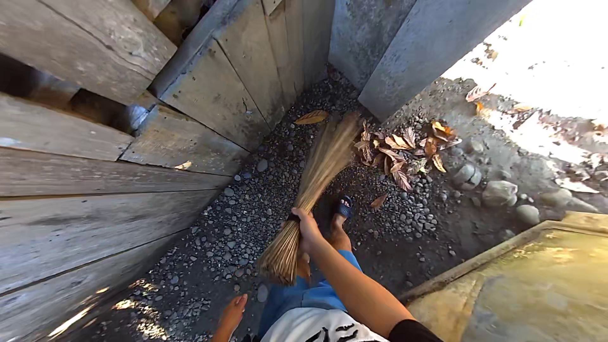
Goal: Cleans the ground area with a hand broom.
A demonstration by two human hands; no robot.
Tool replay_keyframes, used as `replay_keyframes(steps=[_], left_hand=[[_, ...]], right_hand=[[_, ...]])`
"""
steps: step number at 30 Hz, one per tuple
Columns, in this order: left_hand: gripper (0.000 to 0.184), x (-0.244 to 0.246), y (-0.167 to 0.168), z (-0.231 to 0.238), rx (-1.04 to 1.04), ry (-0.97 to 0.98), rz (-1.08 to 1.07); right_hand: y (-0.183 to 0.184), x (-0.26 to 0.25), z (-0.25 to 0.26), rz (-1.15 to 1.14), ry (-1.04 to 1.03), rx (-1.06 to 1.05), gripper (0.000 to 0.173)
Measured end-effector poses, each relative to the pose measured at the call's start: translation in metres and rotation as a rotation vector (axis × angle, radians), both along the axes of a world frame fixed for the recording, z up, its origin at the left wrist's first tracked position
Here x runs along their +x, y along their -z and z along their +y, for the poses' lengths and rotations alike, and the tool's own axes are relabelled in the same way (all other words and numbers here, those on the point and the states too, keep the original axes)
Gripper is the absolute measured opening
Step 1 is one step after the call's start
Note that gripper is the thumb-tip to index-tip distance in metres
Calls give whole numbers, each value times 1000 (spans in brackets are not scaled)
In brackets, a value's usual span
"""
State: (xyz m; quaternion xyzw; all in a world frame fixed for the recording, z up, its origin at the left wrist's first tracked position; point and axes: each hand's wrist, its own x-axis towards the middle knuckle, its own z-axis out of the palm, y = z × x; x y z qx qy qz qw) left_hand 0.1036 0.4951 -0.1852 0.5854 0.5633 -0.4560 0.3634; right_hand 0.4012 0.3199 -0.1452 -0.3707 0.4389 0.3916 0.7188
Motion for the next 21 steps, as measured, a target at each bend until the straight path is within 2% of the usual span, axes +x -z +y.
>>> replay_keyframes(steps=[2,4,7,8,10,12,14,17,19,21], left_hand=[[55,28,-6,-9,21,-8,-18],[54,68,-16,-22,32,-57,-102],[51,110,-32,-46,67,-169,-218],[51,117,-36,-55,66,-187,-219],[50,118,-42,-69,46,-167,-191],[51,112,-44,-79,27,-105,-131],[50,112,-46,-86,28,-79,-74],[51,127,-49,-95,32,-69,-48],[51,138,-51,-101,64,-86,-83],[51,145,-54,-109,87,-97,-117]], right_hand=[[2,28,-16,56,-73,107,27],[26,74,-45,87,-129,144,25],[59,111,-69,90,-3,-105,28],[53,114,-64,73,57,-186,30],[25,116,-42,40,127,-194,40],[-12,119,-21,36,137,-82,53],[-28,130,-13,21,103,54,50],[4,181,-32,-7,-12,228,26],[34,213,-51,-9,-87,243,27],[42,220,-54,43,-32,95,31]])
